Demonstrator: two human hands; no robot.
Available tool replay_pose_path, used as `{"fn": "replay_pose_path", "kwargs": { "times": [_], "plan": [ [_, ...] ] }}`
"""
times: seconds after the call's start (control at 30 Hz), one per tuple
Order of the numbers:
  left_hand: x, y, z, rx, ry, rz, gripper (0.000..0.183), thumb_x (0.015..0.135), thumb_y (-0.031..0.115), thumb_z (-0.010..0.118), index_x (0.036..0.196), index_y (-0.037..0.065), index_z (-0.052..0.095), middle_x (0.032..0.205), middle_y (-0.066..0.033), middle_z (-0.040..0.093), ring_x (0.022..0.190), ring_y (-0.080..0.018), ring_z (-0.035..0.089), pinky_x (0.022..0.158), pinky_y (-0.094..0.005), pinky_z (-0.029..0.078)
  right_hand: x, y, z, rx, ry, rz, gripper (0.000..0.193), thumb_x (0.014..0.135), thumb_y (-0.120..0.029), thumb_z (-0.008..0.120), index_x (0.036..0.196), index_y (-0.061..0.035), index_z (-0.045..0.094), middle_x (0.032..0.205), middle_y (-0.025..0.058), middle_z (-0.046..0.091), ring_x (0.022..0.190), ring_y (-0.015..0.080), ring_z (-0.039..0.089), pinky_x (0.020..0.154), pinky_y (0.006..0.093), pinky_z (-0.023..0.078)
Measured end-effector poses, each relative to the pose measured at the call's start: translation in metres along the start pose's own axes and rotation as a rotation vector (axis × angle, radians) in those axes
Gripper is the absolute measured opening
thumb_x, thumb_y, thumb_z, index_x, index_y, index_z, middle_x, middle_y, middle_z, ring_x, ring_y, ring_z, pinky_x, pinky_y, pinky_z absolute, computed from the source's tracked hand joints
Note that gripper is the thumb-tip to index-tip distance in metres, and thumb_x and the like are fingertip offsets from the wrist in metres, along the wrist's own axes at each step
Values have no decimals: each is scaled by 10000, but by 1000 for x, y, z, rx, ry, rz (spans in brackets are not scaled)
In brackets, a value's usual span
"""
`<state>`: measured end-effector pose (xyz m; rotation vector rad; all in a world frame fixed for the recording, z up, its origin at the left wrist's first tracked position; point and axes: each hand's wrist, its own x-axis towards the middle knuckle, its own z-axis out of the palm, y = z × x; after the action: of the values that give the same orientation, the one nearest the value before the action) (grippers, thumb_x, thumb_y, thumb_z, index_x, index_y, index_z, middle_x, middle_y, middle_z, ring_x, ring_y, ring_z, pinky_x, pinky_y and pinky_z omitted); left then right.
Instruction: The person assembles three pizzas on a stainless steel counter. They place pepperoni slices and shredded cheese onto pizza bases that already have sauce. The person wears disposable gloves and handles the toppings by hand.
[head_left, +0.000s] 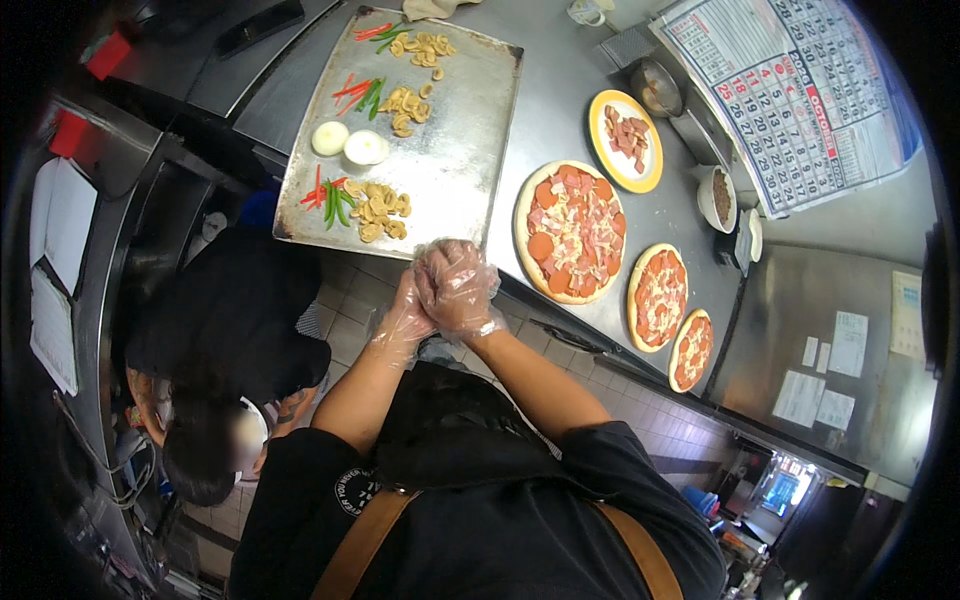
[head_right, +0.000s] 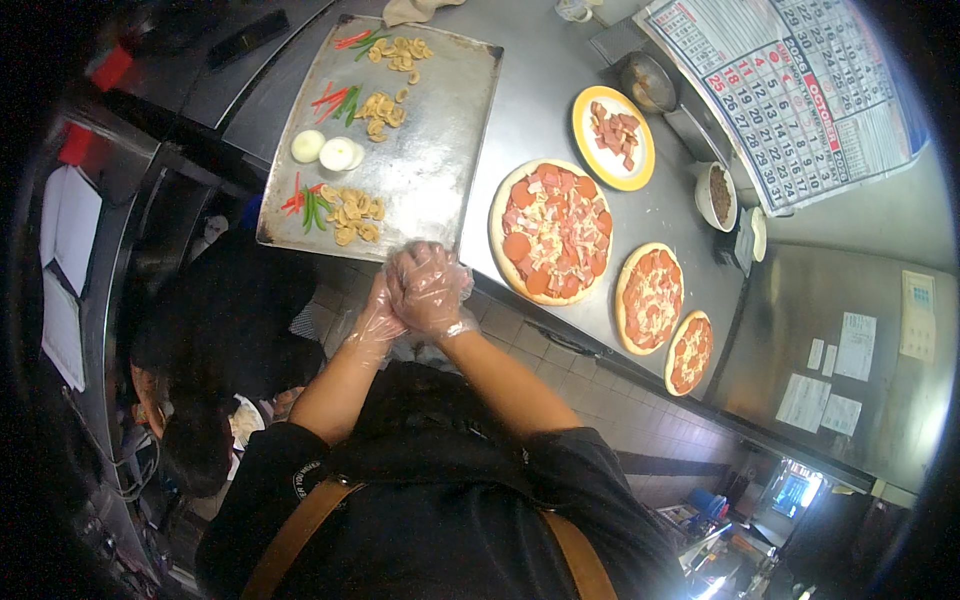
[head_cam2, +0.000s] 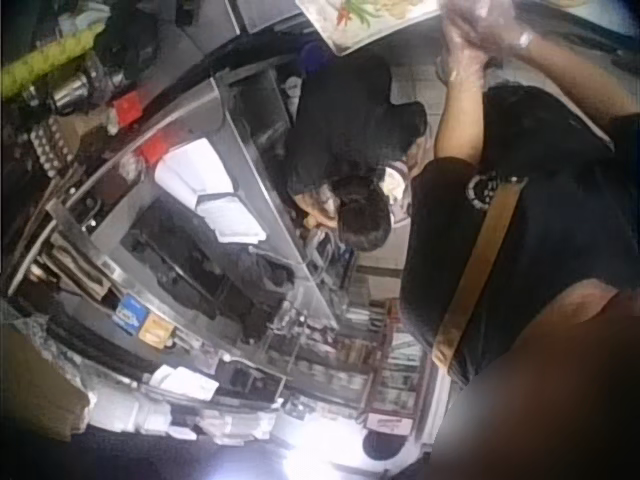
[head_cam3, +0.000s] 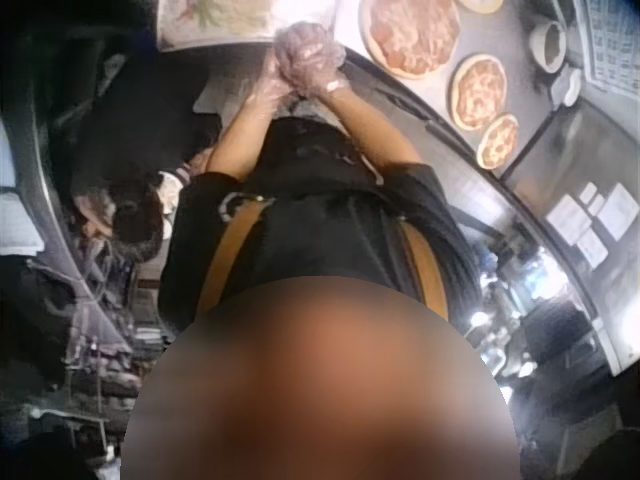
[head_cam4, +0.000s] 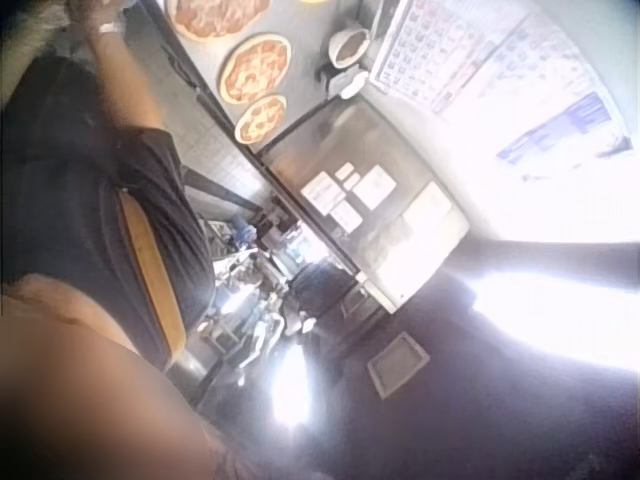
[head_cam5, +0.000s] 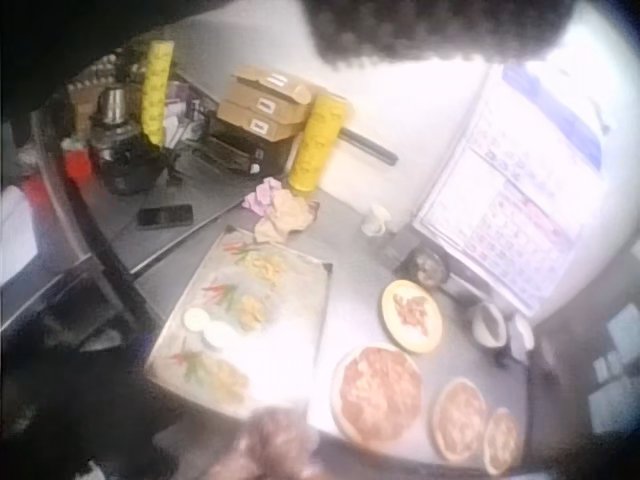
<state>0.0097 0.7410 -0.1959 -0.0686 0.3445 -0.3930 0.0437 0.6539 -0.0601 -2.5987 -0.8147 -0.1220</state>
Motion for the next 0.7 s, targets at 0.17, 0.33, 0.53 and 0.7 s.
{"fn": "replay_pose_path", "kwargs": {
  "times": [0.17,0.33,0.53,0.7],
  "plan": [
    [-12,-8,5,44,-79,18,467,1070,301,483,1261,-86,662,1264,-246,709,1164,-349,701,1081,-477,562,-40,3,-9,-56,-86,-129,374,897,-260,767,1224,-84,726,1169,130,678,1103,351,636,999,570,461],
    [-27,-19,28,128,175,-49,443,1050,279,466,1233,-42,710,1213,-184,751,1165,-313,715,1095,-435,557,-56,14,-16,95,-54,-269,411,901,-207,775,1286,-78,707,1227,152,700,1150,378,675,1012,545,526],
    [-59,-36,23,221,233,-20,381,1085,305,532,1155,-30,702,1167,-154,760,1082,-287,741,1012,-429,603,-71,12,-56,438,-52,-204,357,913,-48,751,1265,-65,687,1258,210,699,1097,431,722,916,491,610],
    [-74,-72,59,143,164,-60,345,1106,266,551,1214,-33,684,1150,-144,760,1044,-301,757,922,-477,651,-101,27,-105,395,130,-43,223,910,0,729,1120,-75,726,1131,157,755,1053,379,758,875,463,623]
  ]
}}
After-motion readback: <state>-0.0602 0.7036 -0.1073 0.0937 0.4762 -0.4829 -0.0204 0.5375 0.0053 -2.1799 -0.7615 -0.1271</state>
